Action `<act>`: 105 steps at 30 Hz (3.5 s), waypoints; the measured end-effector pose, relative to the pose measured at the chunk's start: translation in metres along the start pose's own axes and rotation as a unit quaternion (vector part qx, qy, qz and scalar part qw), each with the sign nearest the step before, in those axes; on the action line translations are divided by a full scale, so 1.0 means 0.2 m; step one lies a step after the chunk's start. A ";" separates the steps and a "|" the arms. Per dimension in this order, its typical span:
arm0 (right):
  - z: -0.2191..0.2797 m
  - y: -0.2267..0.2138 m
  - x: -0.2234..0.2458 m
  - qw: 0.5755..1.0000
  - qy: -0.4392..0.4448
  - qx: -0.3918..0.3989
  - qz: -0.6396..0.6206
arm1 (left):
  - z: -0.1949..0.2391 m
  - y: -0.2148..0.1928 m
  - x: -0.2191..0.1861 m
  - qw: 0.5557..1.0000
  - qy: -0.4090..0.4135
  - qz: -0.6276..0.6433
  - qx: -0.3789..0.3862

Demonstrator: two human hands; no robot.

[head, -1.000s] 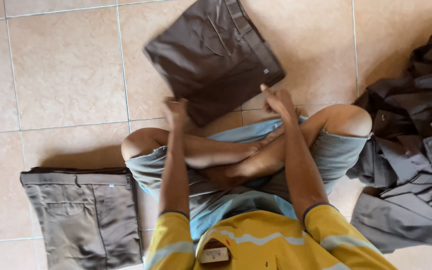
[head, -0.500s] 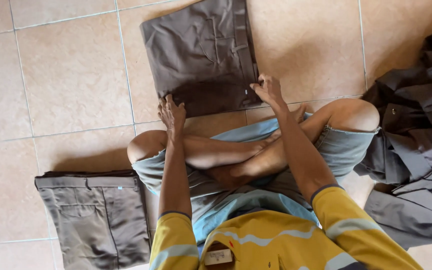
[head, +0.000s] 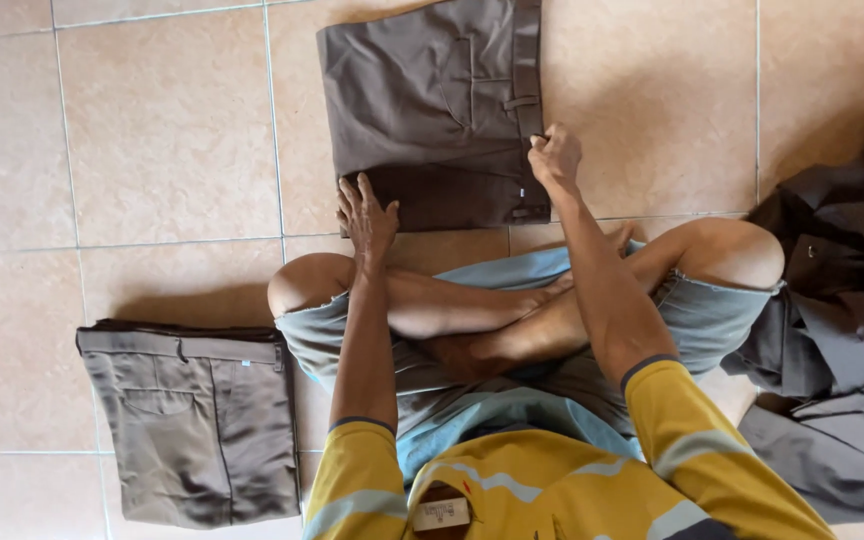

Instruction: The person sits cross-legged on a tiled floor and folds a pair of brown trousers by hand. They smooth the fabric, fold the legs together, and fold the garment into a compact rectangle before placing it on a pile of similar trousers.

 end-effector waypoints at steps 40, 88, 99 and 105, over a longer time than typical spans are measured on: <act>0.54 -0.32 0.50 0.969 -0.143 0.101 0.175 | -0.14 -0.06 -0.32 0.988 0.149 -0.024 -0.022; 0.40 -0.43 0.44 0.964 -0.116 0.033 0.236 | -0.07 -0.16 -0.29 0.968 0.184 -0.078 -0.151; 0.43 -0.41 0.40 0.963 -0.004 0.200 0.182 | -0.11 0.07 -0.18 0.979 0.202 -0.037 0.009; 0.37 -0.46 0.33 0.992 0.008 0.097 0.079 | -0.27 0.15 -0.06 0.990 0.078 0.093 -0.069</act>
Point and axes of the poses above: each hand's wrist, its own z-axis away from the middle knuckle, its own y-axis out of the palm, x = y × z, the point moved 6 cm from there along -z, towards the middle knuckle, and after that the axes turned 12 degrees about -z, right-handed, at the moved point
